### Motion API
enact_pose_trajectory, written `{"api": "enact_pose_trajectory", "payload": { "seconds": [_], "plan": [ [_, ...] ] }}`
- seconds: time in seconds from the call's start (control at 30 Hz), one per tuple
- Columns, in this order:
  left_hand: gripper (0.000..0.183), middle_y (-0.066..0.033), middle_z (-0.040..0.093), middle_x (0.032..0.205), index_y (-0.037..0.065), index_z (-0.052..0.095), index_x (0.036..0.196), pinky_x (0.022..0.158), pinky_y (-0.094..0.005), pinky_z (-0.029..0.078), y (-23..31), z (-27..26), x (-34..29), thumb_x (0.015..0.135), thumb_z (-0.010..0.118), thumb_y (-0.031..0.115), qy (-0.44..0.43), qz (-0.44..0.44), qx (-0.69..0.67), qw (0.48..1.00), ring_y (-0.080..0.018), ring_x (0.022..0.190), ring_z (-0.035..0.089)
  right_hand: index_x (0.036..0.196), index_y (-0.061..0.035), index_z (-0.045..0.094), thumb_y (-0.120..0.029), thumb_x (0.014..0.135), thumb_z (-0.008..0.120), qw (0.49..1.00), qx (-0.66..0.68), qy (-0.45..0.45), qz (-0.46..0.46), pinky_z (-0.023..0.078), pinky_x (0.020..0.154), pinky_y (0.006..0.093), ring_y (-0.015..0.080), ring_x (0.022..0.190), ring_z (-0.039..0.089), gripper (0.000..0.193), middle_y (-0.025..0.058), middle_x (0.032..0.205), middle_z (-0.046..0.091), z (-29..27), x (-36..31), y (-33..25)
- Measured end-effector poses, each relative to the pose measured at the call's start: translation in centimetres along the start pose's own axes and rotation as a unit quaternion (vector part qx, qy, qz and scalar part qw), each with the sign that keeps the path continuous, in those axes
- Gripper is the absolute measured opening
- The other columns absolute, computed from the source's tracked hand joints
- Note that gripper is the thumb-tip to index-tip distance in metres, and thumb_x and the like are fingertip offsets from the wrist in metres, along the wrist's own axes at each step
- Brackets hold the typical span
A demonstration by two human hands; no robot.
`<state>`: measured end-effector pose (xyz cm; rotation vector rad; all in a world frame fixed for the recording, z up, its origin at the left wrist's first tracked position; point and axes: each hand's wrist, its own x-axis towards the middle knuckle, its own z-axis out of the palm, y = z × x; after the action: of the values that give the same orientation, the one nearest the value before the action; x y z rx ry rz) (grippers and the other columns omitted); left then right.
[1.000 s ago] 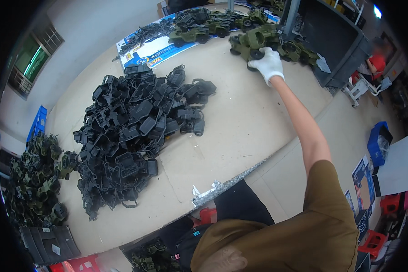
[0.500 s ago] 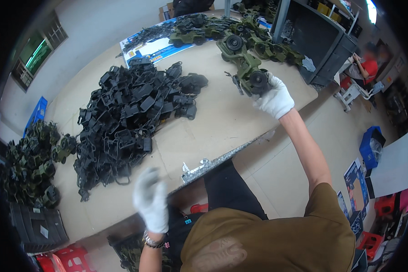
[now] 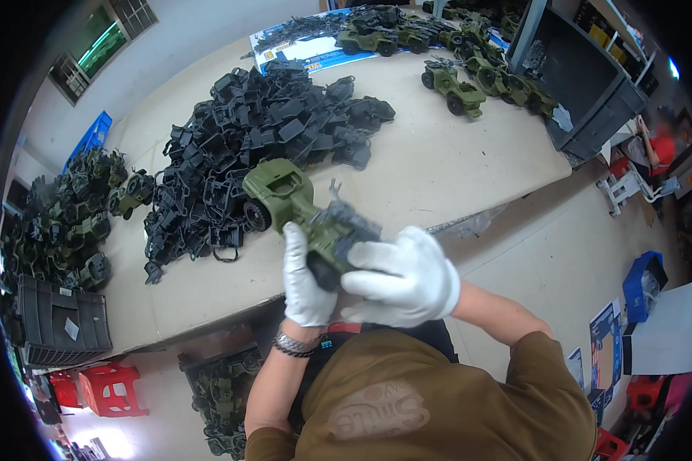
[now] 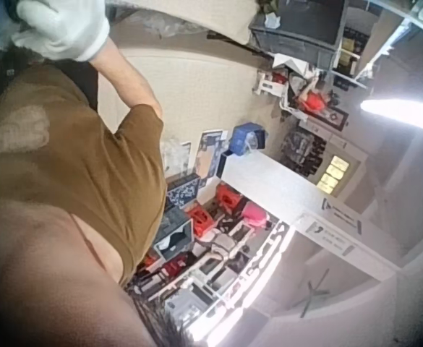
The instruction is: The person assembles toy vehicles by hand from plastic components, then inspects the finished products.
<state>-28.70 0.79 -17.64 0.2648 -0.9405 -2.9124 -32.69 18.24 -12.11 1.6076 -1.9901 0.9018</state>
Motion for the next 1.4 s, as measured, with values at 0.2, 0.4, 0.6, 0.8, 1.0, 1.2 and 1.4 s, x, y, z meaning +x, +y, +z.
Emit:
{"api": "enact_pose_trajectory", "payload": {
  "seconds": [0.2,0.4,0.6,0.8,1.0,1.2,1.4],
  "plan": [
    [0.063,-0.0108,0.067,0.118,0.003,0.053,0.139,0.095,-0.0413,0.056,3.3,-2.5,-3.0,0.1,0.058,0.052,-0.009,-0.126,0.069,0.99,-0.0239,0.103,0.068,0.127,-0.009,0.065,-0.001,0.077,0.068,0.952,-0.22,0.164,0.135,0.058,0.079,0.04,0.0315,0.095,0.067,0.05,0.0139,0.122,0.067,-0.1,2.7,18.0],
    [0.041,-0.0152,0.071,0.116,-0.001,0.062,0.126,0.094,-0.0407,0.057,4.5,-8.1,-4.0,0.098,0.058,0.029,0.081,-0.209,0.147,0.963,-0.0256,0.102,0.07,0.141,-0.0118,0.059,-0.012,0.073,0.072,0.922,0.053,-0.117,0.365,0.051,0.099,0.0356,0.0299,0.123,0.06,0.069,0.0148,0.152,0.05,3.0,6.0,29.0],
    [0.064,-0.0216,0.063,0.129,-0.005,0.049,0.141,0.101,-0.0455,0.053,6.0,-7.8,-5.5,0.102,0.053,0.046,-0.024,-0.244,0.026,0.969,-0.0374,0.116,0.065,0.135,-0.0032,0.063,-0.017,0.082,0.078,0.914,0.023,-0.087,0.396,0.047,0.103,0.0325,0.0265,0.118,0.064,0.058,0.0157,0.132,0.067,4.7,5.2,29.2],
    [0.093,-0.029,0.05,0.143,0.001,0.034,0.152,0.068,-0.06,0.062,7.0,-8.4,-6.6,0.096,0.033,0.076,0.018,-0.155,-0.107,0.982,-0.0577,0.119,0.056,0.111,-0.0107,0.072,-0.032,0.096,0.069,0.758,0.337,0.271,0.488,0.048,0.068,0.0276,0.0113,0.081,0.064,0.026,0.0019,0.1,0.072,0.3,2.2,24.5],
    [0.095,-0.0238,0.045,0.15,0.01,0.035,0.154,0.076,-0.059,0.06,7.1,-12.4,-8.2,0.089,0.05,0.077,0.015,-0.019,-0.007,1.0,-0.0515,0.132,0.048,0.102,-0.0101,0.074,-0.049,0.093,0.066,0.683,0.24,-0.011,0.69,0.055,0.072,0.0353,0.0258,0.085,0.073,0.041,0.0082,0.091,0.076,-5.0,-3.8,21.3],
    [0.096,-0.0073,0.05,0.149,0.013,0.041,0.15,0.092,-0.0493,0.047,5.6,-16.8,-8.2,0.073,0.09,0.04,-0.053,0.117,-0.071,0.989,-0.0266,0.131,0.048,0.123,-0.0032,0.068,-0.049,0.079,0.081,0.889,-0.246,-0.004,0.386,0.051,0.097,0.0385,0.0343,0.107,0.067,0.065,0.0197,0.113,0.071,-4.3,-5.9,19.9],
    [0.085,-0.0048,0.053,0.143,0.012,0.043,0.149,0.103,-0.0456,0.046,5.9,-14.5,-7.8,0.071,0.069,-0.007,0.033,0.12,0.112,0.986,-0.0226,0.124,0.054,0.135,-0.0057,0.062,-0.039,0.074,0.086,0.847,-0.214,-0.175,0.454,0.05,0.099,0.036,0.0302,0.113,0.064,0.074,0.018,0.12,0.066,-1.6,-4.1,17.2]
  ]
}}
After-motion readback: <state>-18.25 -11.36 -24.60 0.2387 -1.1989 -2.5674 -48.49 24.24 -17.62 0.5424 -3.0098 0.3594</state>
